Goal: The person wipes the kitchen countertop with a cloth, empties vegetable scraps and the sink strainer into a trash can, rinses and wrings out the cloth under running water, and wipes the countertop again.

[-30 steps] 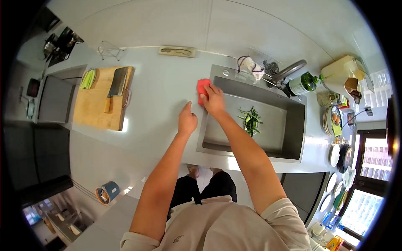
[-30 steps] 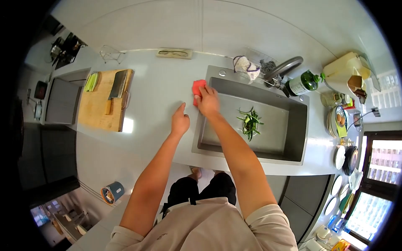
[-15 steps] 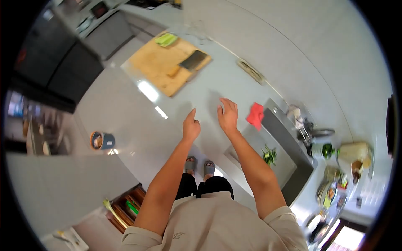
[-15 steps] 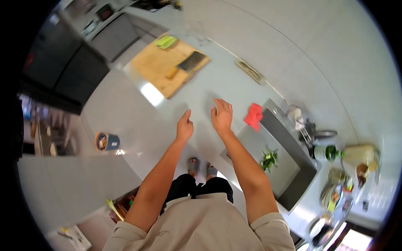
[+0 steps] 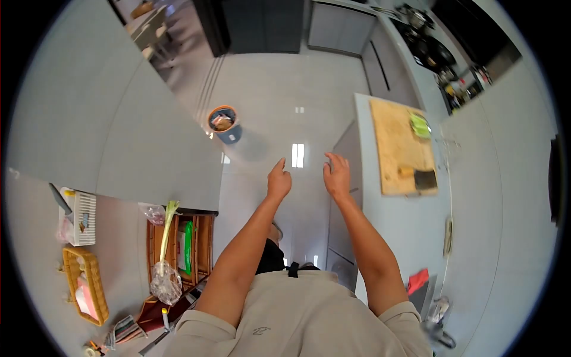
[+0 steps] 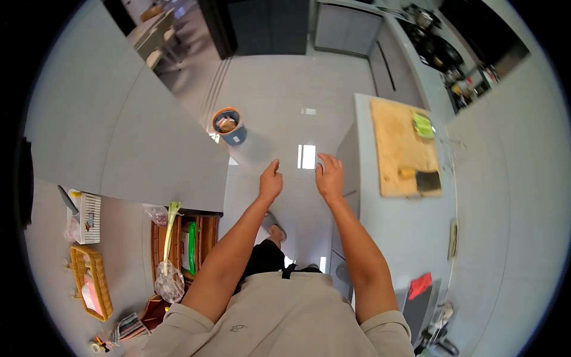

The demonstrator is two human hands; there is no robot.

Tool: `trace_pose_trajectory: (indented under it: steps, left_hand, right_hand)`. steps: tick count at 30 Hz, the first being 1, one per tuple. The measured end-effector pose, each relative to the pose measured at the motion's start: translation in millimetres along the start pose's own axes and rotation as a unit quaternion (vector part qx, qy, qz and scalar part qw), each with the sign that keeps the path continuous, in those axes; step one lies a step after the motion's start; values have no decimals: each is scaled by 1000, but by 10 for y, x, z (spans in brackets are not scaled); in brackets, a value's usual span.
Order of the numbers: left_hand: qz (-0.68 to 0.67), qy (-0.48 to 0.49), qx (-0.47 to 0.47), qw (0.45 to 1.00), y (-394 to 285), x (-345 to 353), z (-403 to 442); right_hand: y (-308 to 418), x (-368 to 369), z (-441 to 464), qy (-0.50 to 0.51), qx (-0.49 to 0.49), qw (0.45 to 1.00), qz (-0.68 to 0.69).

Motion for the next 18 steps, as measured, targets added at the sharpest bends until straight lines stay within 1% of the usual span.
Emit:
trace_pose_trajectory:
  steps: [3,6,8,10,13,18]
  left_hand:
    - [-9,-36,-43,998,300,-483,443]
    - [1,-55,-78,995,590,-918,763]
    - [6,-73,-86,994,726,-1207,984]
    - [9,-95,-90,991,856,-1466,1183]
    - [-6,-117,-127,985,1050,-1778,1457]
    - [-18,-160,-165,973,1389,-2145,2026]
  right_hand:
    - [183,531,570,19,-48,999,-3]
    - [311,1029,1059,71,-30,997,25]
    - [456,1305,1371,89,-51,994,35]
    - [619,1515,1666,105,-67,991,41]
    - [812,1804,2184,153,-87,983,52]
    - [1048,2205,3140,180,-137,971,79]
Point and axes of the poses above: each hand's wrist, its own z-axis towards the middle knuckle, its own x-axis out of the palm, y = z × x, the point moved 7 cm from there along z, towards the middle knuckle, and after that the axes turned 13 degrees about y, right-handed, at the moved point
